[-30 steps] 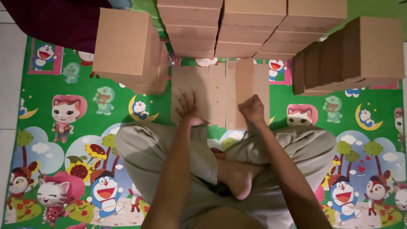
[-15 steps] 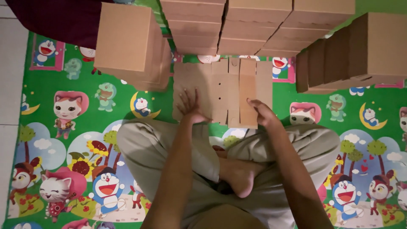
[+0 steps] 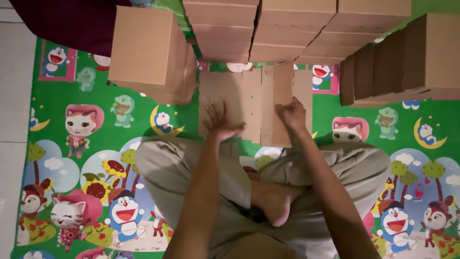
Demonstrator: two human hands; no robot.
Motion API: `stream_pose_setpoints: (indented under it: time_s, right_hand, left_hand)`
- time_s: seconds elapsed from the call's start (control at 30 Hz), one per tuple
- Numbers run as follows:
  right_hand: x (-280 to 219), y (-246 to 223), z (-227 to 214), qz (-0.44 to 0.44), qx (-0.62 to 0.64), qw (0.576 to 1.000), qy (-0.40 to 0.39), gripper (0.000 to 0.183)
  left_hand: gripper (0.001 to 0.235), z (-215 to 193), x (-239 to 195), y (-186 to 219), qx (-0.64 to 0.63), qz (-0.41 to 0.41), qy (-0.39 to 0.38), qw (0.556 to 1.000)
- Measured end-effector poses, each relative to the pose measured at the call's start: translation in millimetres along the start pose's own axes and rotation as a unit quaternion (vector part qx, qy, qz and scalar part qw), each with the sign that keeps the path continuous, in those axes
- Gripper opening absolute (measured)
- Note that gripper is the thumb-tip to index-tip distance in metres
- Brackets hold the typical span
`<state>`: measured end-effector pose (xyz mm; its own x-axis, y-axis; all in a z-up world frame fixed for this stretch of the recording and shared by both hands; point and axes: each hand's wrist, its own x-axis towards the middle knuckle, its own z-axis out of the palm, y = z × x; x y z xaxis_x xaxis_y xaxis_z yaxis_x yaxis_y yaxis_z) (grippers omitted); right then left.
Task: Folding flat cardboard sheets into boxes and stacking them.
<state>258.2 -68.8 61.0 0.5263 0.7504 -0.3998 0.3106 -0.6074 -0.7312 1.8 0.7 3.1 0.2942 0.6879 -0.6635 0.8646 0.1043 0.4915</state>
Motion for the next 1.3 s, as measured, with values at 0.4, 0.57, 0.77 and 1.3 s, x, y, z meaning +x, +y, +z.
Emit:
stream_pose_setpoints:
  time_s: [0.4,0.57,0.77,1.3]
  right_hand:
    - [-59,-113,60,-0.124,-0.412,0.902,-0.042,0.050]
    - [-9,-61,141,-0.109,-0.446,0.888,-0.033,0.064]
    - [5,-43,177,-0.124,-0.476,0.869,0.045,0.086]
    - [-12,-72,157,-0.124,-0.359,0.920,-0.093,0.081]
  left_hand:
    - [0.078,23,36,-18,0.007,-0.040,0.010,0.999]
    - [0.080,25,40,-26,-0.041,-0.025,0.004,0.999]
    - [0.065,28,40,-25,-0.066,-0.033,0.004,0.997]
    - [0.064,47,51,-39,-0.024,-0.031,0.072,0.997]
